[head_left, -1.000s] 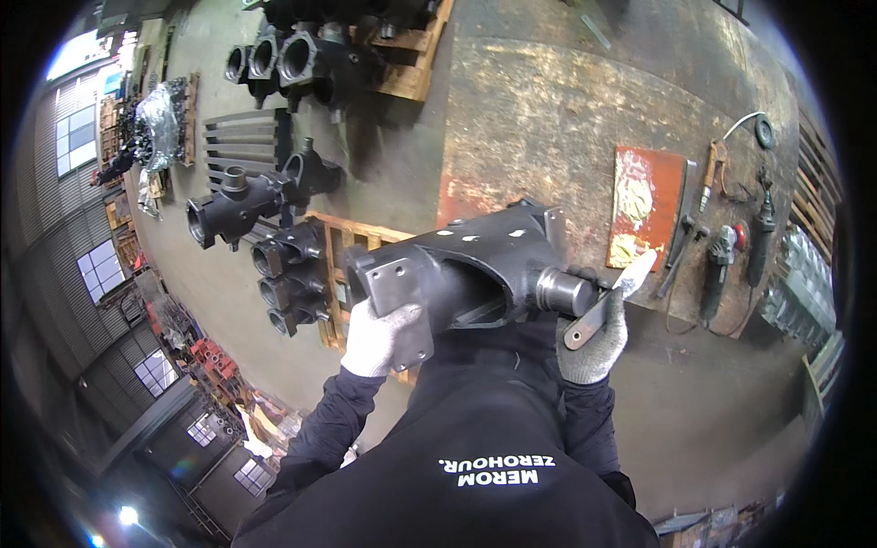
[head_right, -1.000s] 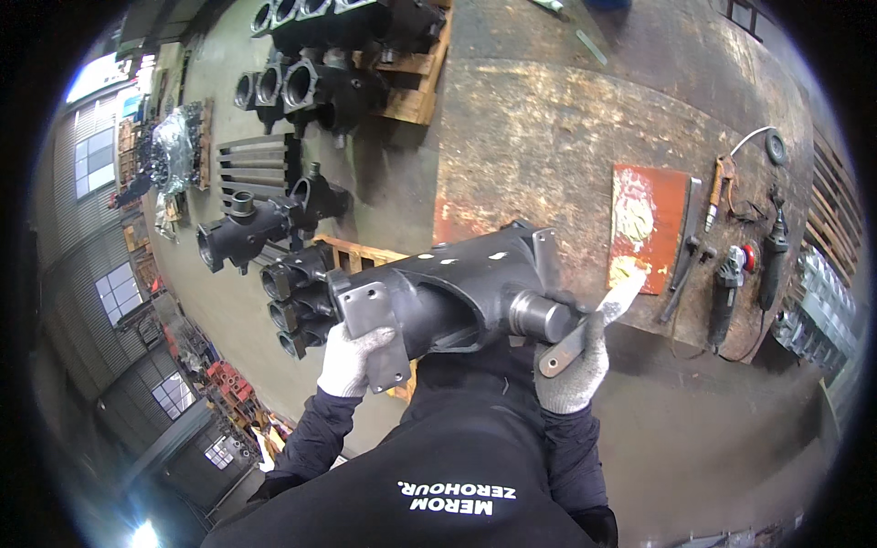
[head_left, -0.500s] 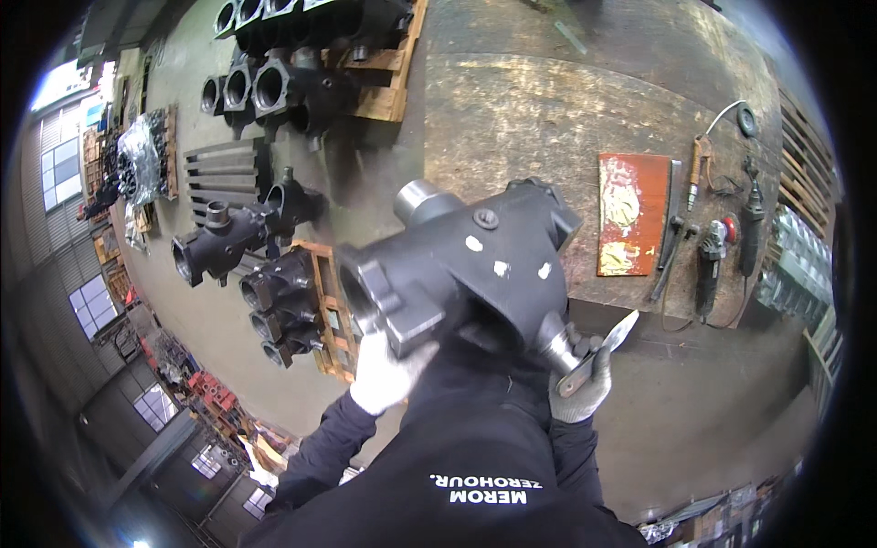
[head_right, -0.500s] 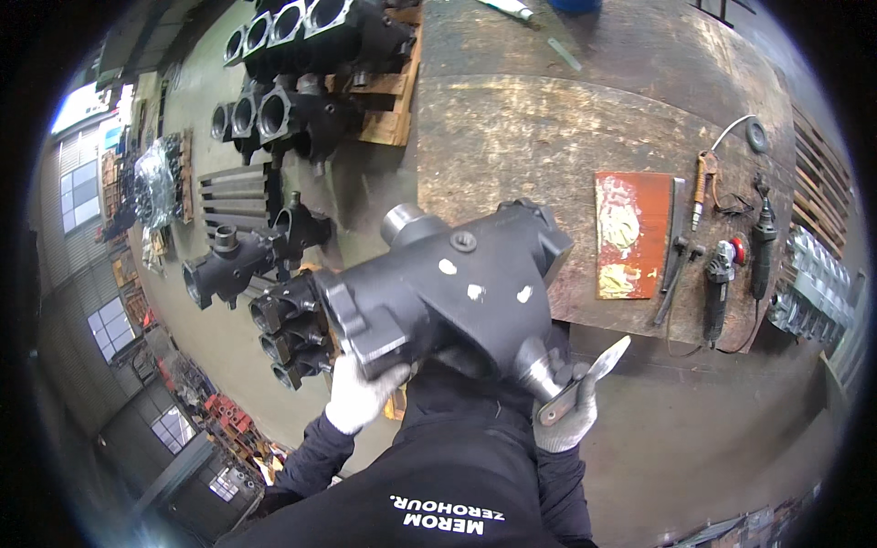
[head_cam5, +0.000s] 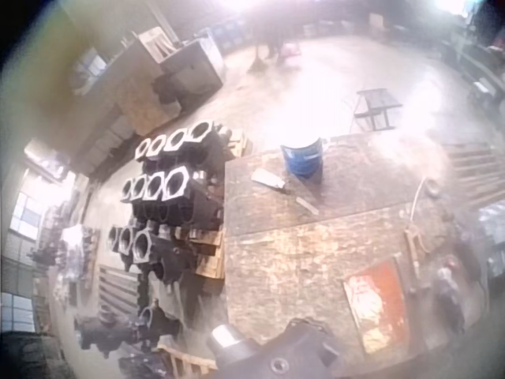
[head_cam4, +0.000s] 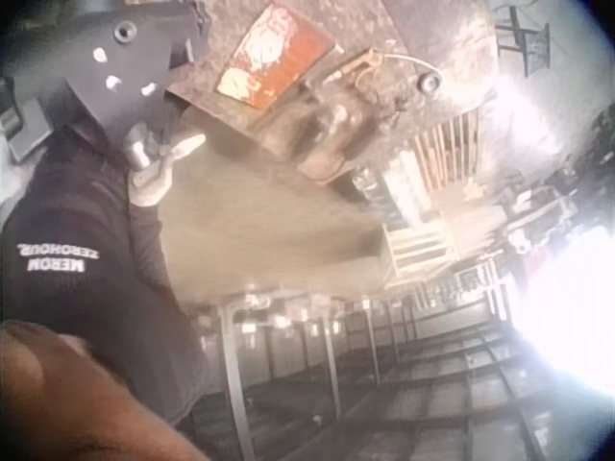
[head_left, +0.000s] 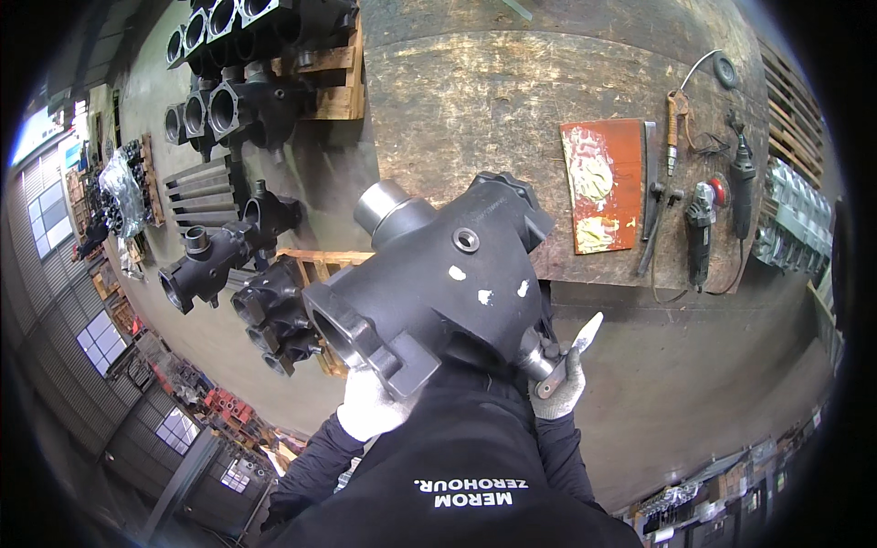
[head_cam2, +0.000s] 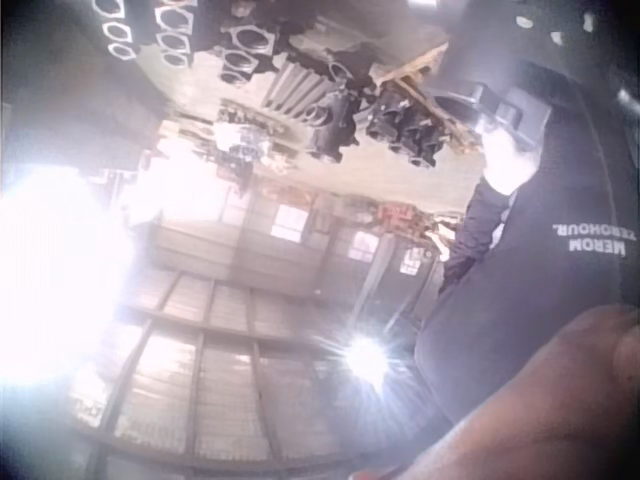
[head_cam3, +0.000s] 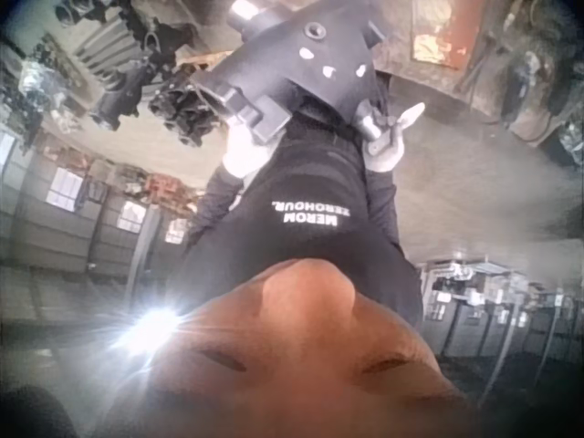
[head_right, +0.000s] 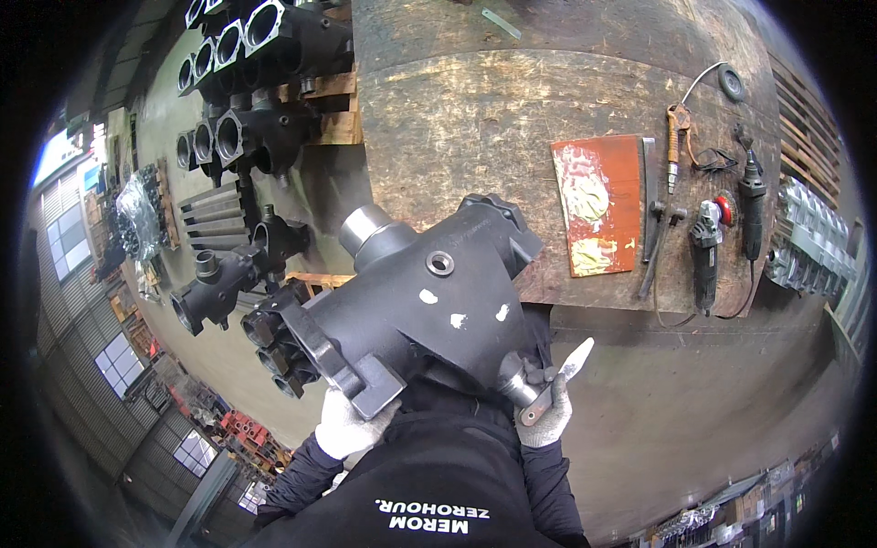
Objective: The person applies a yellow sealant to the flange and seams of a black metal exhaust manifold using a small metal spatula. They rotate the manifold to reach different areas and spread the sealant along the edges.
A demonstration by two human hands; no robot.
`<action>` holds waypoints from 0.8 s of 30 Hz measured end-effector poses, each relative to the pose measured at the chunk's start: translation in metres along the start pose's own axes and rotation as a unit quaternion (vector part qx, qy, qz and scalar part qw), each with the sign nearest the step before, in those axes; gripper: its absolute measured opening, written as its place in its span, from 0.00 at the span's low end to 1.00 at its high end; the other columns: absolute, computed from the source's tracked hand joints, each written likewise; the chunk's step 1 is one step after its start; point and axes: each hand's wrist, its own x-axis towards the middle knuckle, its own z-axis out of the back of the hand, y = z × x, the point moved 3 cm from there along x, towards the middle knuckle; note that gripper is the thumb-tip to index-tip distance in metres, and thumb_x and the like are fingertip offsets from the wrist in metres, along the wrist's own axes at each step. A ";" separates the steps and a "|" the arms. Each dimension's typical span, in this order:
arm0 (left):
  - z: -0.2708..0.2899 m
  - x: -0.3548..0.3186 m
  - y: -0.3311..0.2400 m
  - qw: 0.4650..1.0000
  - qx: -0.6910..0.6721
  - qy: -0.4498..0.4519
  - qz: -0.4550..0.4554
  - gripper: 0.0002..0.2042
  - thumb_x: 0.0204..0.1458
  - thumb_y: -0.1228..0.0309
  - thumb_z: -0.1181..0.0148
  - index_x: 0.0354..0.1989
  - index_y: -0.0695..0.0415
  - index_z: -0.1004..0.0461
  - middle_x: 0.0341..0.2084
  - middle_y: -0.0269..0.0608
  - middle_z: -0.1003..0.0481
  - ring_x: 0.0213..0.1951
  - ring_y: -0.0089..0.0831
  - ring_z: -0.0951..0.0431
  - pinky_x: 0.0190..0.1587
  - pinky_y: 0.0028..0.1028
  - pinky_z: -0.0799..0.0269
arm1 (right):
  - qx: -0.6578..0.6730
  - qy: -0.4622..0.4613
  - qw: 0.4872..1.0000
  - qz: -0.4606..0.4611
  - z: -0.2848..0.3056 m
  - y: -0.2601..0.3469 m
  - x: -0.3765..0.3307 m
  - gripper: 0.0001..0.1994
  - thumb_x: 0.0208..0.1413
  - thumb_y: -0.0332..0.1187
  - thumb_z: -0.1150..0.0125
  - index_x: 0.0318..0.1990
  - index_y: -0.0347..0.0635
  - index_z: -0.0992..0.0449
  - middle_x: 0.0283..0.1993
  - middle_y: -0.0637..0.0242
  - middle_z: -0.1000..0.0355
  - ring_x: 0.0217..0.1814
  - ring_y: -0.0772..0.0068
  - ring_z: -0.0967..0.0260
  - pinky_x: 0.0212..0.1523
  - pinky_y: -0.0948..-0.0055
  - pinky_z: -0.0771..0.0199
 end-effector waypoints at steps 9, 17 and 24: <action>0.035 0.014 -0.042 0.988 0.094 -0.044 -0.111 0.20 0.49 0.79 0.29 0.53 0.59 0.23 0.45 0.39 0.18 0.46 0.29 0.17 0.50 0.30 0.21 | -0.141 0.080 0.986 0.034 -0.020 0.002 0.001 0.14 0.72 0.45 0.46 0.46 0.43 0.28 0.44 0.53 0.20 0.61 0.55 0.25 0.66 0.54 0.30; 0.071 0.033 -0.063 0.986 0.152 -0.068 -0.001 0.15 0.49 0.78 0.27 0.46 0.61 0.20 0.36 0.39 0.16 0.38 0.28 0.16 0.42 0.30 0.20 | -0.437 -0.012 0.891 0.123 -0.052 0.029 0.053 0.18 0.73 0.46 0.47 0.55 0.40 0.29 0.47 0.54 0.19 0.31 0.80 0.29 0.45 0.72 0.24; 0.095 0.047 -0.088 0.980 0.158 -0.116 -0.028 0.16 0.41 0.79 0.22 0.40 0.64 0.18 0.31 0.38 0.16 0.32 0.26 0.18 0.39 0.29 0.19 | -0.455 -0.002 0.880 0.134 -0.074 0.021 0.065 0.16 0.73 0.41 0.45 0.55 0.37 0.27 0.41 0.68 0.18 0.17 0.91 0.47 0.17 0.83 0.47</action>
